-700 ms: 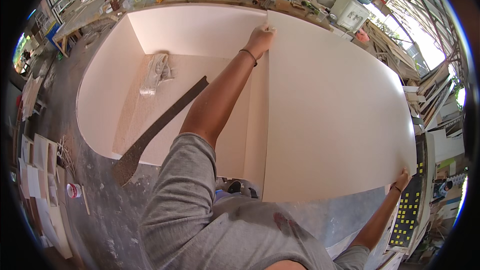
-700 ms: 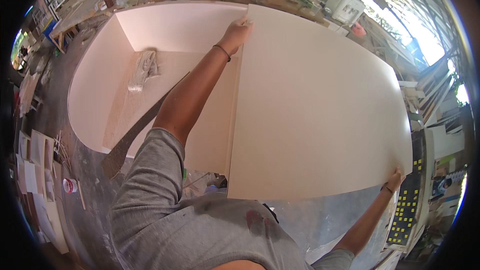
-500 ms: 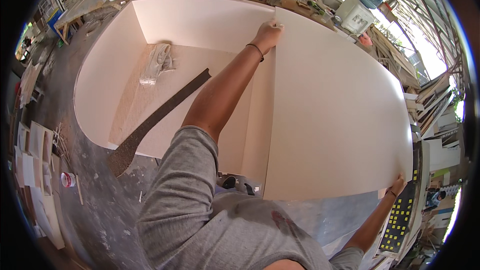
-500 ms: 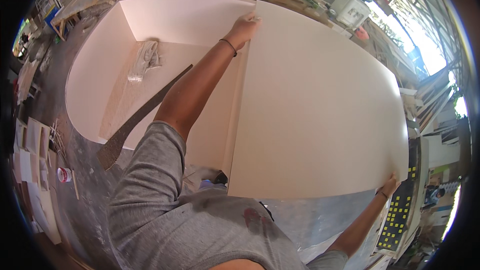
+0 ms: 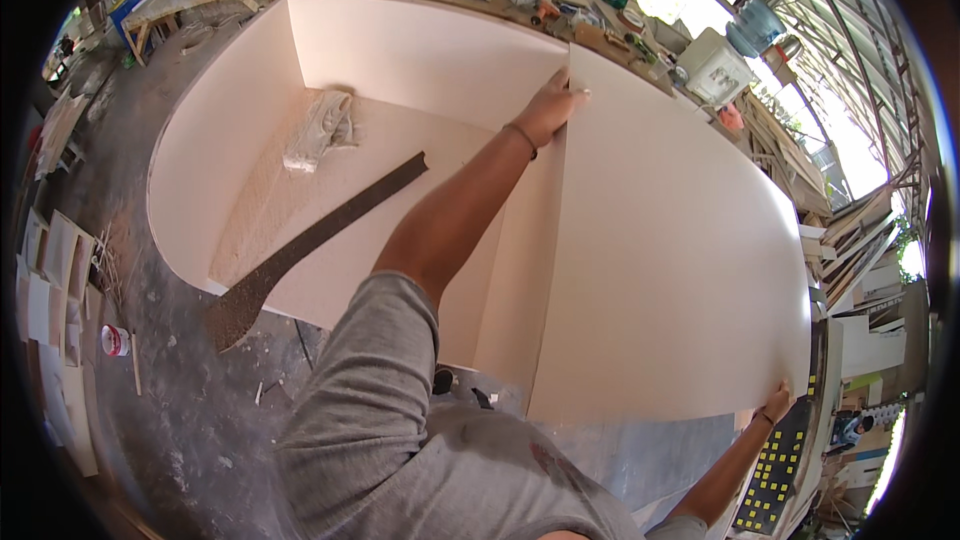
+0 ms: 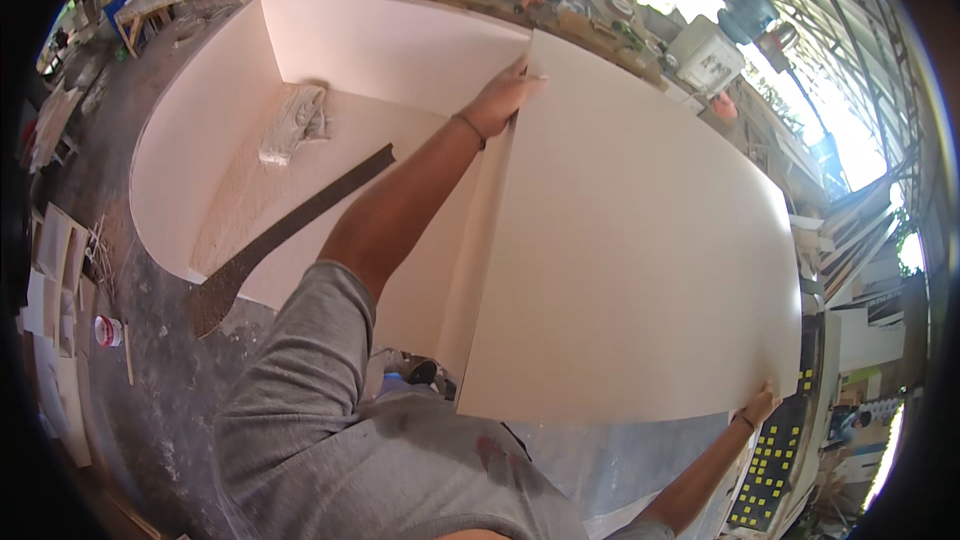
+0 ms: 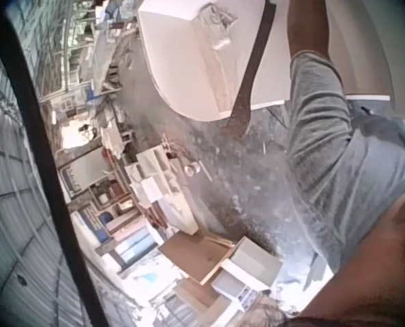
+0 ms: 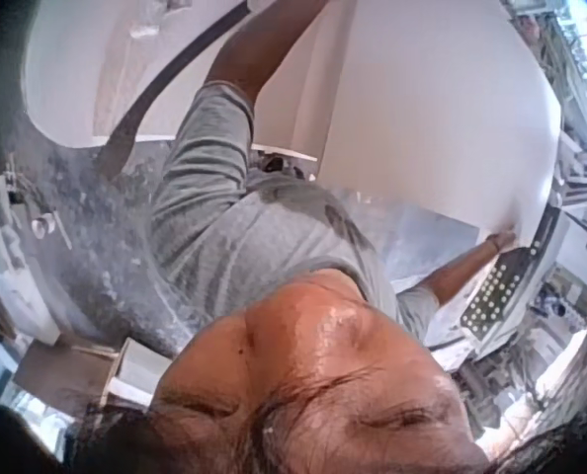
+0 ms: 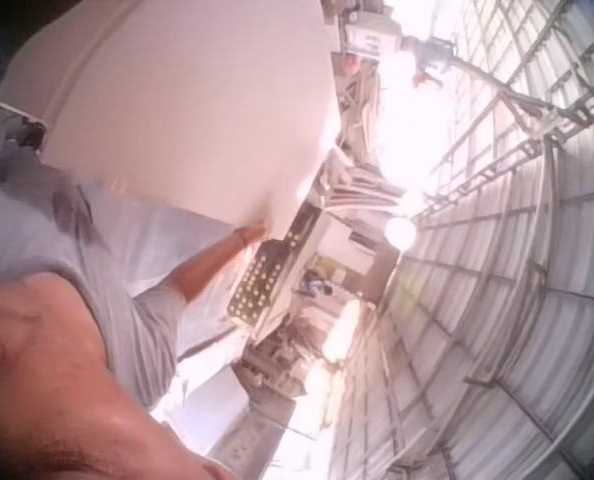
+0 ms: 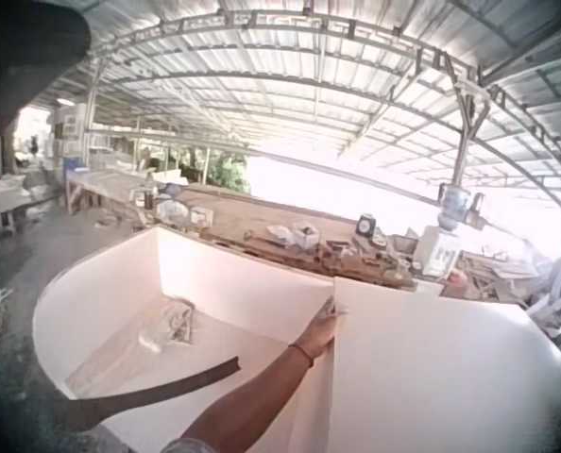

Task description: The person applies adhesive from a bottle onto a board and spreads it using a spreader, then handles a decorative strip.

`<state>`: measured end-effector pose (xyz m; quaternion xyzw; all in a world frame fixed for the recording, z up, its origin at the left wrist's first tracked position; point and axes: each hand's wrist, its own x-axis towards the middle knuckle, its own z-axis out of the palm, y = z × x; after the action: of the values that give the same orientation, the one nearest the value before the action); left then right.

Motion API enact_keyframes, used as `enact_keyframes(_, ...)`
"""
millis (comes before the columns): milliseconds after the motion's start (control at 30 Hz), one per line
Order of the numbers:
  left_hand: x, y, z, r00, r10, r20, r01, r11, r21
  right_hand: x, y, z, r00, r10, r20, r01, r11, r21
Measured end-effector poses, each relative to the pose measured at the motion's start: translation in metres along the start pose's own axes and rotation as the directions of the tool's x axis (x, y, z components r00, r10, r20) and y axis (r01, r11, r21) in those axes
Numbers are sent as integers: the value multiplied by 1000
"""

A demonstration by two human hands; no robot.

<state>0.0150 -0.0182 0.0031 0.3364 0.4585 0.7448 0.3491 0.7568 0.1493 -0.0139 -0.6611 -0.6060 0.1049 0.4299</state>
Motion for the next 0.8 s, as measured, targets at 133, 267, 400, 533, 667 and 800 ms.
enact_keyframes(133,12,-16,-6,1000,4,-7,-4,1000,-6,-11,-13,1,994,-86,68,101,964,-246)
enact_keyframes(267,21,-22,-1,998,54,-19,-51,990,128,-4,3,-13,994,-23,103,20,999,26)
enact_keyframes(400,2,-3,3,999,30,-45,-20,979,203,-27,-28,-9,985,-139,99,162,943,-289)
enact_keyframes(533,2,0,2,997,64,-38,-52,965,257,-21,-23,-10,998,60,24,-63,987,149)
enact_keyframes(667,-5,8,2,998,53,-17,-49,984,170,-27,-40,-7,983,170,71,-184,925,331)
enact_keyframes(800,-2,8,1,999,50,-12,-48,994,98,-25,-35,-1,986,158,55,-168,914,369)
